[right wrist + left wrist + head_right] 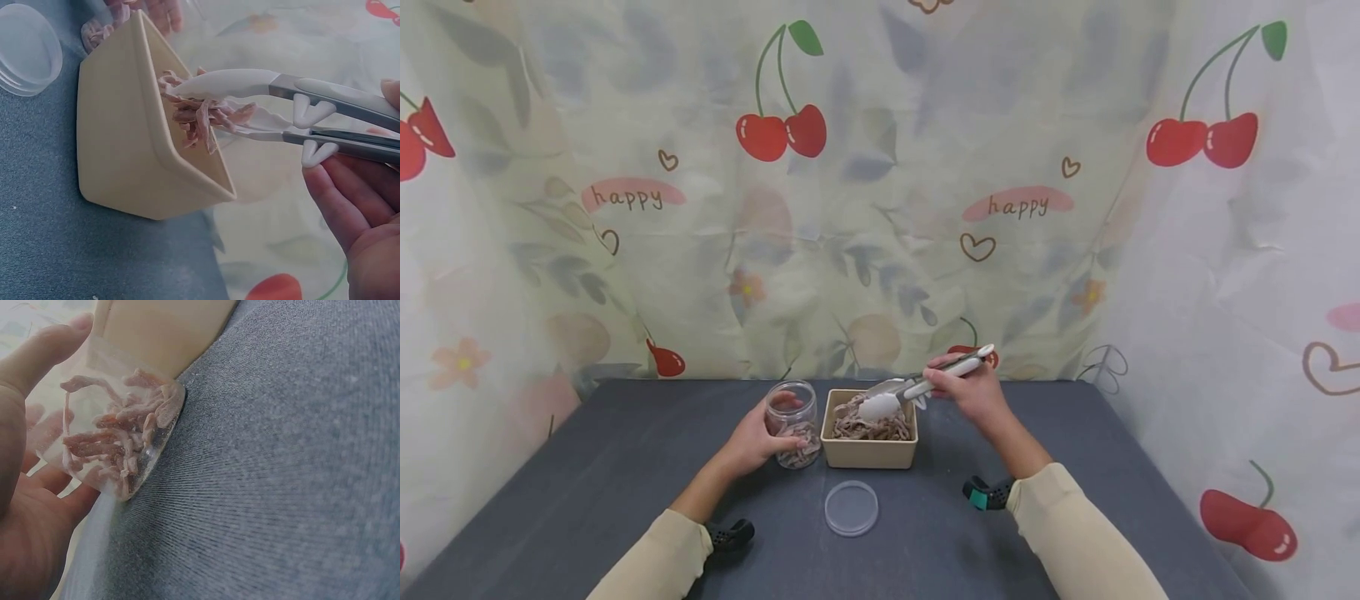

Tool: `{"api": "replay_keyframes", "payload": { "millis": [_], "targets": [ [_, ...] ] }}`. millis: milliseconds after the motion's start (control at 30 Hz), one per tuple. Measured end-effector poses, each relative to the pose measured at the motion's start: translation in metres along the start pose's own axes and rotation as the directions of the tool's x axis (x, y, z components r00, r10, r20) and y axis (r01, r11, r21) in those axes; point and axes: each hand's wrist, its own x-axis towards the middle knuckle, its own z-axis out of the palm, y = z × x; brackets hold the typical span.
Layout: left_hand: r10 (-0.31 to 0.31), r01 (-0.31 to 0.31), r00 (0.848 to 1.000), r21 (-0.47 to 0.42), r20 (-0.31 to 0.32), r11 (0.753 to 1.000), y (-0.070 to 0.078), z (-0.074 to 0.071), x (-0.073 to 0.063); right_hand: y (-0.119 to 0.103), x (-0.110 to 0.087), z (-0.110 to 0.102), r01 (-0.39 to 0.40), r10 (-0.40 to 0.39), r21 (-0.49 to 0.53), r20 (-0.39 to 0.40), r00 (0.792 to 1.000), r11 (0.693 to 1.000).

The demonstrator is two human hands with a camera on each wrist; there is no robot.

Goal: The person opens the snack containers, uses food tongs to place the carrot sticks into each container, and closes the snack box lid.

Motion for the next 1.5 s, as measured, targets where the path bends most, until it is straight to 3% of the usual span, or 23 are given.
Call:
{"api": "replay_keyframes", "payload": {
  "millis": [167,433,733,1500],
  "targets": [
    [-0.004,0.003,1.000,0.022,0.013,1.000,0.023,-0.004,-0.009,-0.009,-0.001,0.002,0.009,-0.009,-0.012,-0.009,1.000,1.000],
    [-0.009,0.009,1.000,-0.007,-0.014,1.000,-0.019,0.003,0.007,-0.005,0.002,0.002,0.008,-0.008,-0.013,0.000,1.000,1.000],
    [0.017,-0.017,1.000,-0.047,-0.002,0.999,-0.021,0.003,0.007,0.000,-0.001,0.006,-0.001,0.001,-0.011,0.042,0.999,1.000],
    [0.007,-0.007,1.000,-0.029,-0.014,1.000,-0.022,0.003,0.008,0.009,-0.002,0.016,-0.014,0.015,-0.047,0.030,0.999,0.999]
  ]
}}
